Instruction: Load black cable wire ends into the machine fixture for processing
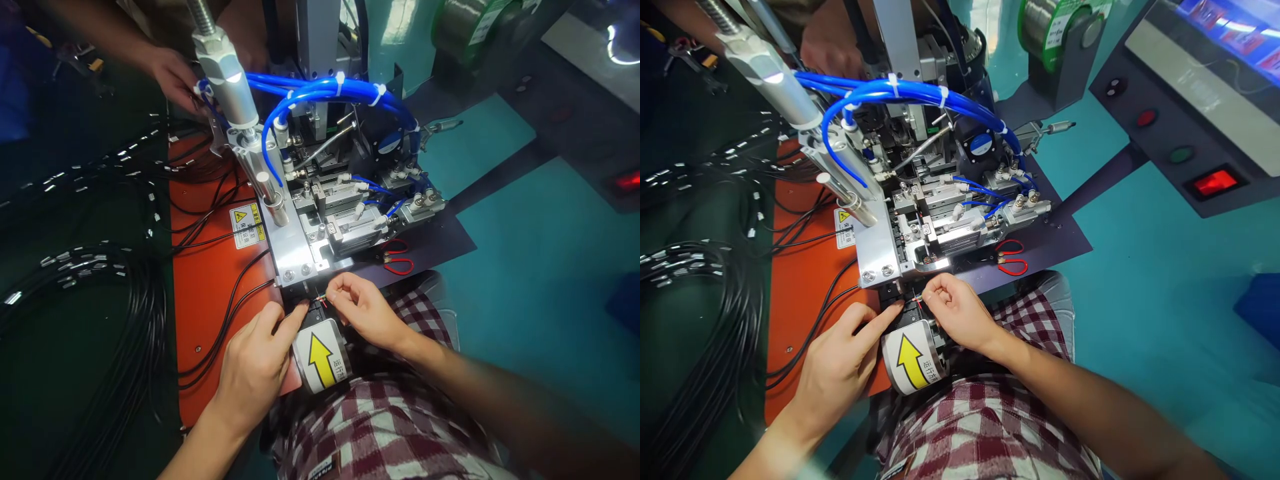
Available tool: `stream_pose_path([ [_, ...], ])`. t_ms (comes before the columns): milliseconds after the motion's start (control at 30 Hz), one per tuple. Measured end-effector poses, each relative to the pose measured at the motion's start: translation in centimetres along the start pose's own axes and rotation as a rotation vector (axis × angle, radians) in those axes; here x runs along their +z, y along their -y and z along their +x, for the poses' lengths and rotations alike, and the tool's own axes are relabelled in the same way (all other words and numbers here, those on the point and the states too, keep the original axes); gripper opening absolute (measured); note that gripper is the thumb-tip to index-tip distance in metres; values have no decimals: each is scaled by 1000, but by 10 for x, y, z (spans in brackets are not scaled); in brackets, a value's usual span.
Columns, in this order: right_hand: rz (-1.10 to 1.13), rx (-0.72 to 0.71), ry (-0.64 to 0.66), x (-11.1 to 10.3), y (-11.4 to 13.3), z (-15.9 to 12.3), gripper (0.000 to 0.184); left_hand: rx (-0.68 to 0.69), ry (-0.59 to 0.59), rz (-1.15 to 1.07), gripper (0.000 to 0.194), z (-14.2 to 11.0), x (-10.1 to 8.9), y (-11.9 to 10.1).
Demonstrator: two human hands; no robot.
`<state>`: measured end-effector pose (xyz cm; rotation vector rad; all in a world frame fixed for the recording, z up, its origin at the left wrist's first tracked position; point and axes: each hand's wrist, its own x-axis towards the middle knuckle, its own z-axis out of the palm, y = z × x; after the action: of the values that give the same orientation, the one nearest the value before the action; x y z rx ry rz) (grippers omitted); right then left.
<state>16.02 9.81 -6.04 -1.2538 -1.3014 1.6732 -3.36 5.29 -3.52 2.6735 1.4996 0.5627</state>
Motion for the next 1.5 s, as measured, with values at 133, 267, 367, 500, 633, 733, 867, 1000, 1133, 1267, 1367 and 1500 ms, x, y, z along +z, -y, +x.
stream_pose_path([
  [133, -17, -11, -5, 0, 0, -1, 17, 6, -2, 0, 31, -1, 0, 0],
  [267, -23, -16, -1, -1, 0, -1, 17, 1, -7, -8, 31, -1, 0, 0],
  [367, -12, -8, -1, -1, -1, -1, 17, -4, -5, -15, 31, -2, 1, 0],
  [500, -10, -12, 1, -1, -1, -1, 16, -5, -5, -19, 32, -2, 2, -1],
  [633, -22, -9, -6, 0, -1, 0, 18, -11, -13, -8, 31, -2, 2, -1],
  [733, -15, -6, -11, 0, -1, 0, 19, -18, -13, -4, 31, -2, 3, -1],
  [867, -17, -13, -10, 0, -2, 0, 18, -11, -13, 1, 31, -2, 2, -2],
  [1000, -53, -50, -12, 0, -4, 0, 16, 5, -20, 33, 30, -1, 1, -2],
  [1133, -200, -146, -40, -1, -5, 0, 13, 24, -27, 43, 31, -1, 1, -1],
  [1267, -341, -214, -58, -3, -2, -2, 12, 26, -22, 23, 31, -1, 2, 0],
  [1367, -362, -229, -68, -3, -1, -3, 12, 14, -22, 8, 31, -2, 2, 0],
  [1500, -357, -241, -73, -2, -3, -3, 13, 13, -23, -5, 31, -2, 3, 0],
])
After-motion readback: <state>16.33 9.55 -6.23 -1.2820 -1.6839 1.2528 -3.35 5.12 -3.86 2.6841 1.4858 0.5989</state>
